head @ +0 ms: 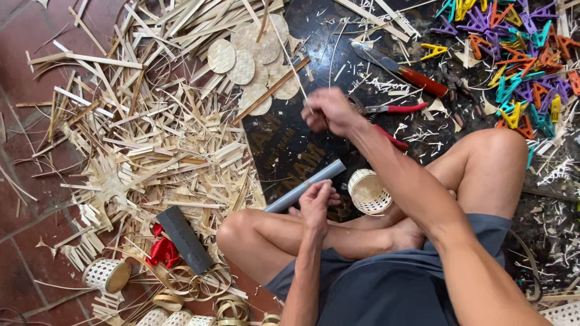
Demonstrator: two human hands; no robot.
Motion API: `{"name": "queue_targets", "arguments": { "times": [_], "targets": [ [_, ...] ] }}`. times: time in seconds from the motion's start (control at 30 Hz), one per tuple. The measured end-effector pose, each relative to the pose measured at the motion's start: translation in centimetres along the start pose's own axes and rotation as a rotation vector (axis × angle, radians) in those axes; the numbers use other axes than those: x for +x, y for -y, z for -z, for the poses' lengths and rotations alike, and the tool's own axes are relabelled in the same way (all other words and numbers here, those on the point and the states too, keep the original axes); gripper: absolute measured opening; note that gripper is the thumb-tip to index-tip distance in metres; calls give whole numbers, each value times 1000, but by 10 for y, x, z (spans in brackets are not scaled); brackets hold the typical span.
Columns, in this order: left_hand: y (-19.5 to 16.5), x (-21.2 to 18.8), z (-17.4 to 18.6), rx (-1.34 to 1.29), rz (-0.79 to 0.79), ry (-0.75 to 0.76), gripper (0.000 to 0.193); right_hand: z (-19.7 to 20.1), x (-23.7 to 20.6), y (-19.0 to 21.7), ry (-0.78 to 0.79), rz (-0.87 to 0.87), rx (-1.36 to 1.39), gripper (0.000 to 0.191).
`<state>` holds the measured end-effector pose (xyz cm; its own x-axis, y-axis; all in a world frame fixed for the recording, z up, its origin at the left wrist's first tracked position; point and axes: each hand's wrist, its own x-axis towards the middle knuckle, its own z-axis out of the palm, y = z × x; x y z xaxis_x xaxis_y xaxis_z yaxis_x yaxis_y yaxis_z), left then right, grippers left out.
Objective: The person sits on the floor assembling woven bamboo basket bodies, fitting a round woven base into a perforated woven cylinder and pressing the pieces together. They bend thin bamboo rim strips around a gray plastic pipe to curve them, then fit and press the rim onto the basket edge, working on one basket at a time.
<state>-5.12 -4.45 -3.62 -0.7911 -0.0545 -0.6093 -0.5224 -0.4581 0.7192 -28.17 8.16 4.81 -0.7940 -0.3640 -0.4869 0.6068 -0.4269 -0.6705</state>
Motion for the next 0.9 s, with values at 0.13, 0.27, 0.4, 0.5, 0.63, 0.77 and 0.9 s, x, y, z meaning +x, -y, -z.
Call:
{"name": "queue_targets", "arguments": {
  "times": [0.13, 0.27, 0.4, 0.5, 0.63, 0.77, 0.9],
  "targets": [
    [-27, 2, -7, -129, 31, 106, 31, 35, -147, -70, 62, -271, -7, 15],
    [-26, -18, -25, -84, 74, 277, 29, 52, -254, -133, 158, -396, -60, 18],
    [0, -53, -37, -165, 204, 309, 20, 82, -295, -149, 294, -328, -202, 21],
    [18, -74, -43, -204, 187, 289, 13, 104, -295, -151, 305, -301, -353, 26],
    [27, -93, -51, -138, 63, 192, 14, 115, -282, -139, 38, -80, -580, 27],
    [14, -89, -61, -48, -161, 131, 14, 103, -221, -75, -157, 285, -874, 23],
    [-10, -96, -62, 99, -245, 33, 15, 59, -107, -19, -299, 708, -1179, 24]
  ]
}}
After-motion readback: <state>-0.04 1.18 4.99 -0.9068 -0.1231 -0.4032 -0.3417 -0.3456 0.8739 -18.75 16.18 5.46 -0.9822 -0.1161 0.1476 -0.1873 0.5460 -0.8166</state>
